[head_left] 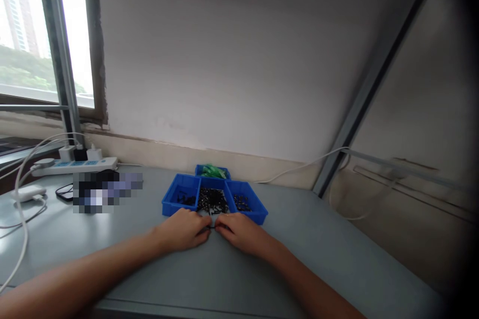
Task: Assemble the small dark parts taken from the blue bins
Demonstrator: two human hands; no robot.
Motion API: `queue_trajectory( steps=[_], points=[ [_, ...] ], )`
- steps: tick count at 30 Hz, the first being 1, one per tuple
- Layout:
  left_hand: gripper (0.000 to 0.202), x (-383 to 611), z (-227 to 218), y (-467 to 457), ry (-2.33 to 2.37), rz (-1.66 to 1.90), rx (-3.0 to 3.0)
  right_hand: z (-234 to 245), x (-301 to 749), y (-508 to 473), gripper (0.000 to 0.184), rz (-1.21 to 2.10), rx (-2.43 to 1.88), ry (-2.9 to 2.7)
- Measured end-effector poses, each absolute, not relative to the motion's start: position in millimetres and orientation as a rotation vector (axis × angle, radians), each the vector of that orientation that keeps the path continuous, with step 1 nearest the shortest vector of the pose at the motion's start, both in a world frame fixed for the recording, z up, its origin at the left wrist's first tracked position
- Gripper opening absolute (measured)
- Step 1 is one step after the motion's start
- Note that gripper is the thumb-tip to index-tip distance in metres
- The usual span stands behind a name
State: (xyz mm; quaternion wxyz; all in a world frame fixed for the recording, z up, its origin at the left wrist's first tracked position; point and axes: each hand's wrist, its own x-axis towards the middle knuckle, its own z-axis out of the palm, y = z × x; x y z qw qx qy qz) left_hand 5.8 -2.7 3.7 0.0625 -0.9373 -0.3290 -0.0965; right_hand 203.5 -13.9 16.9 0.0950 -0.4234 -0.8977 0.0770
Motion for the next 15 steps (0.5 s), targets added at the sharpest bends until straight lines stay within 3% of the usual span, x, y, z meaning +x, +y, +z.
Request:
queue_trajectory(
  steps=[15],
  points=[
    [0.012, 5.1, 9.2, -6.2, -0.711, -0.535, -2.999, 13.2, 201.9, -15.1, 0.015, 0.316, -1.178, -2.654]
  ],
)
